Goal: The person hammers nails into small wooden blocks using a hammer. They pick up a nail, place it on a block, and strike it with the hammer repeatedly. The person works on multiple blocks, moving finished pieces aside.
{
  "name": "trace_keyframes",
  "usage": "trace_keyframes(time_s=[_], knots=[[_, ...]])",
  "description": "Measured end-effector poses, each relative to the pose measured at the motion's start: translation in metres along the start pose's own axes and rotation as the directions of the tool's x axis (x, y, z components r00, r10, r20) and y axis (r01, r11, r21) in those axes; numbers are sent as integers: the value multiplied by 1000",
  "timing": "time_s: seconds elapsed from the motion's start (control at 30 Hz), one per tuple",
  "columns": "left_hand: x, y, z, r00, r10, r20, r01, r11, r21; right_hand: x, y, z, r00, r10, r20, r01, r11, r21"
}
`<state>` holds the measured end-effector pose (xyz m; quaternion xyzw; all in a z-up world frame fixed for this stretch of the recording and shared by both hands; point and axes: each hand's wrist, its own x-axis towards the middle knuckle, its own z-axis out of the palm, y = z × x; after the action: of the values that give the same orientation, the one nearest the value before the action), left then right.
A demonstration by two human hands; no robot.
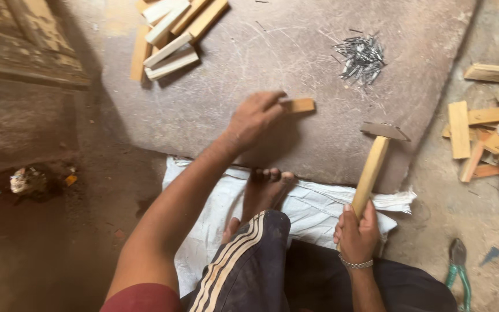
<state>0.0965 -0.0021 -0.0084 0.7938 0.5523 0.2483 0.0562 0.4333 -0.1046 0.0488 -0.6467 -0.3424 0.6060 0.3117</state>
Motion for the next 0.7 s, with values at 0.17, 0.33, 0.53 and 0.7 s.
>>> trace_keyframes(time_s=[0.17, 0.33, 0.53, 0.7], knots=[[11, 18, 11, 999, 33, 26, -32, 999, -35, -1, -1, 0, 1000, -12, -4, 12, 1000, -16], [37, 26, 36, 998, 6, 60, 4, 987, -162, -1, -2, -3, 1000, -3, -25, 3, 1000, 1], [87, 20, 54, 999, -43, 0, 42, 974, -222, 0, -3, -6, 1000, -1, -23, 0, 999, -42], [160, -5, 65, 914, -386, 129, 401, 908, -124, 2, -6, -5, 1000, 5, -28, -5, 1000, -23]])
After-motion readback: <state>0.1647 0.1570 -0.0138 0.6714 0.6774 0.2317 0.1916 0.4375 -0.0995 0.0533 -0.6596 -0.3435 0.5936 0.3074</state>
